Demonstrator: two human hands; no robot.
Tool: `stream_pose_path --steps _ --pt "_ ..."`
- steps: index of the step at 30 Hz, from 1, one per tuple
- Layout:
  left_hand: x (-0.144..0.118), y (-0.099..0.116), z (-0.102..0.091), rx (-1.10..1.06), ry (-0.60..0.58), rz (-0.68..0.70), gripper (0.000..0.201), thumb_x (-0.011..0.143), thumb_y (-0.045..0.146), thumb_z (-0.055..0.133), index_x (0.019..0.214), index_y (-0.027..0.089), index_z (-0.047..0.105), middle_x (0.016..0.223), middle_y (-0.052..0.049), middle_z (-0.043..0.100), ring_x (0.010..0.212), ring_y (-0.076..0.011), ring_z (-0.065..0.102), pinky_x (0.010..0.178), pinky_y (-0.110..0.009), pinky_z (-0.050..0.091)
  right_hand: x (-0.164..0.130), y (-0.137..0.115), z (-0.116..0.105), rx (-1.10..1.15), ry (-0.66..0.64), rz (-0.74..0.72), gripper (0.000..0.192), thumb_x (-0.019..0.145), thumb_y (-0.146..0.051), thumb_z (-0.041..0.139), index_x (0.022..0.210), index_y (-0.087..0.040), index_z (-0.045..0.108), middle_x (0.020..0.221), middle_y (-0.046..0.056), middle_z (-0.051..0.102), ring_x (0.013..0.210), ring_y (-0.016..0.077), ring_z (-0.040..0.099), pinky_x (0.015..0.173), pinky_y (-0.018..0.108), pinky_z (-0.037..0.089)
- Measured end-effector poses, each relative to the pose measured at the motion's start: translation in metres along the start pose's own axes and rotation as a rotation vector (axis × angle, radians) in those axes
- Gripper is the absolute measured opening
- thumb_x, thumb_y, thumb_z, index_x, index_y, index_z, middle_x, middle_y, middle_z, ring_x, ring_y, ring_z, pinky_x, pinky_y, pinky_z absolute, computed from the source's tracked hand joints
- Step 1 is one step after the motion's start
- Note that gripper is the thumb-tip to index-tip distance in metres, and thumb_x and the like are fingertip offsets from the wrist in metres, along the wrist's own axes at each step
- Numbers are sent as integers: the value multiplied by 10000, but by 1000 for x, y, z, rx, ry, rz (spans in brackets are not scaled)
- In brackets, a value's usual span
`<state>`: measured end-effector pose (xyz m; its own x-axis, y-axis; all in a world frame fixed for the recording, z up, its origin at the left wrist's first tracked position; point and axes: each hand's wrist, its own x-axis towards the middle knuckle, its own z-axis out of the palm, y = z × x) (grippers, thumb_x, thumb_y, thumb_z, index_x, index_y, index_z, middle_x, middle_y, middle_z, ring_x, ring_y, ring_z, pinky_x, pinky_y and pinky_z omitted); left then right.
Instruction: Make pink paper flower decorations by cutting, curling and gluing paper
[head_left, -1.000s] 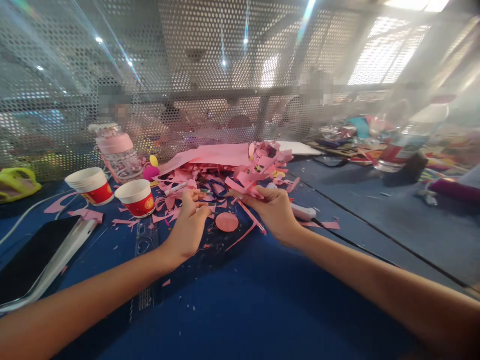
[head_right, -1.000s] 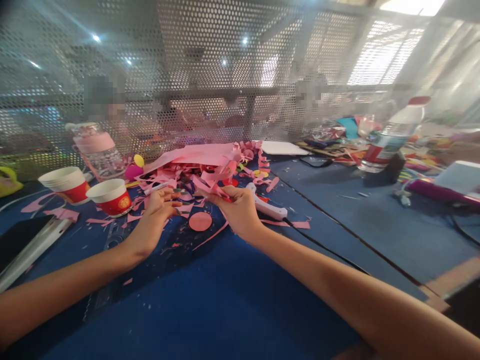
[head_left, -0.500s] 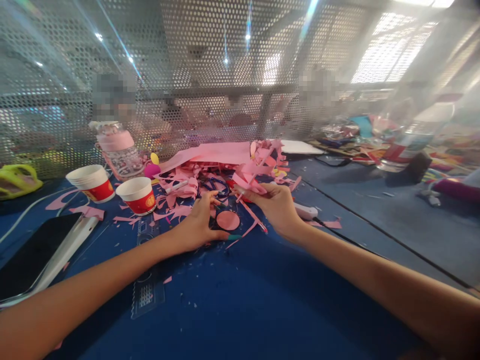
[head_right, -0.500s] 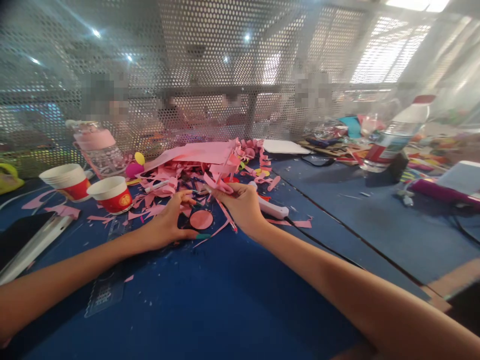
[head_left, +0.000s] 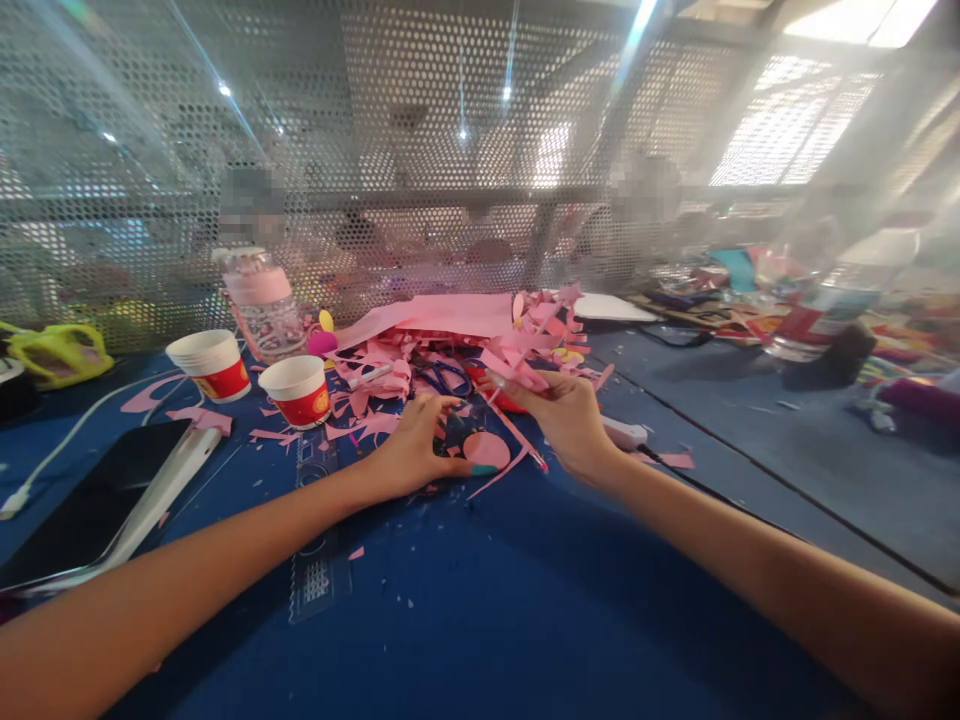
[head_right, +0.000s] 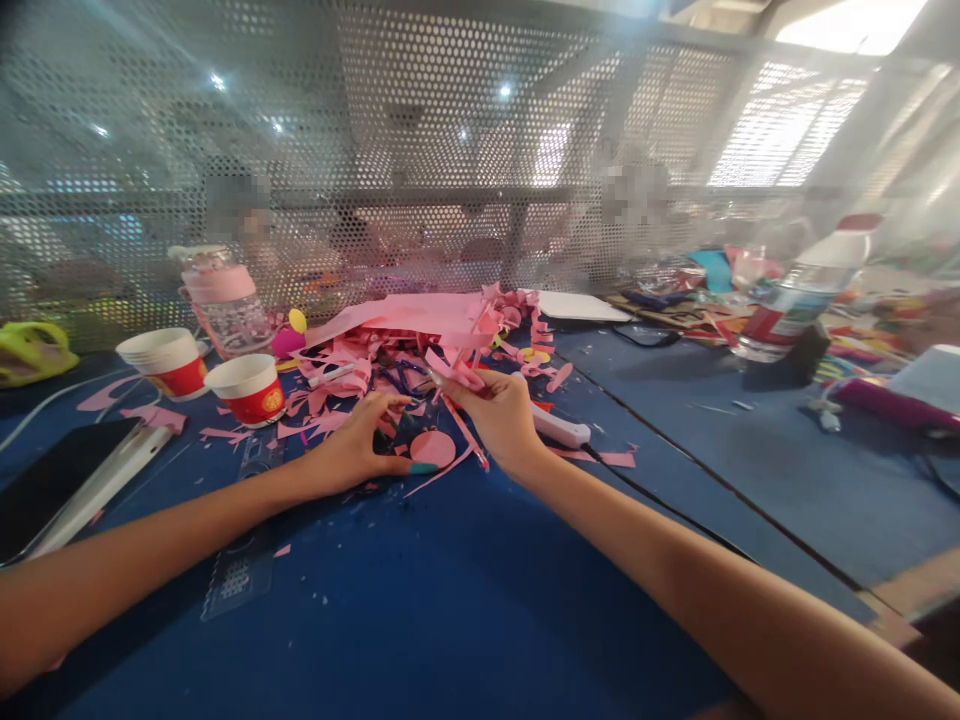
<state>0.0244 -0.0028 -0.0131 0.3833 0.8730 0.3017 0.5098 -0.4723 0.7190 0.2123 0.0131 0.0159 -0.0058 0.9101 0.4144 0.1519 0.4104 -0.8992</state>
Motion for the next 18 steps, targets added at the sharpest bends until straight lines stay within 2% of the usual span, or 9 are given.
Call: stream_pose_path --steps 2,5,8,10,14,16,18 --pt "-1 2 3 -92 68 -27 763 557 384 778 1183 197 383 1191 -140 423 1035 -281 503 868 -513 433 1 -1 -2 -6 12 -25 277 623 -443 713 619 -171 659 583 -10 576 565 126 510 564 276 430" --pt "-3 2 7 -250 81 -69 844 533 374 797 1203 210 310 1168 -156 432 993 -278 540 773 -477 498 3 -1 -6 -95 -4 -70 317 618 -454 708 557 -153 627 522 -32 490 512 92 420 507 244 352" --pt "-4 -1 6 -329 56 -23 815 544 301 796 1190 222 305 1091 -138 477 959 -273 568 680 -407 533 4 1 -9 -224 -120 -40 394 586 -507 710 499 -142 589 464 -50 368 471 70 305 450 233 225" --pt "-4 -1 3 -360 34 -49 755 561 247 775 1165 220 322 1052 -136 509 948 -279 584 652 -393 537 3 3 -9 -269 -205 -5 444 582 -534 702 449 -145 535 454 -57 304 463 60 247 446 235 171" --pt "-2 2 -4 -481 7 -257 710 563 144 738 1145 216 338 1084 -162 519 984 -302 586 652 -409 544 3 4 -9 -270 -235 -6 519 578 -546 698 399 -165 394 477 -59 244 475 55 215 457 239 146" --pt "-1 2 -7 -542 -34 -259 691 580 116 718 1149 220 339 1077 -158 527 969 -297 599 640 -406 548 4 3 -10 -263 -223 -14 503 583 -531 700 410 -164 403 486 -57 252 483 57 220 461 238 147" --pt "-1 0 -8 -585 -82 -212 656 615 103 685 1152 225 328 1068 -152 537 952 -283 609 634 -397 551 5 3 -12 -258 -218 -12 446 609 -512 689 441 -158 474 487 -54 279 486 61 231 460 238 152"
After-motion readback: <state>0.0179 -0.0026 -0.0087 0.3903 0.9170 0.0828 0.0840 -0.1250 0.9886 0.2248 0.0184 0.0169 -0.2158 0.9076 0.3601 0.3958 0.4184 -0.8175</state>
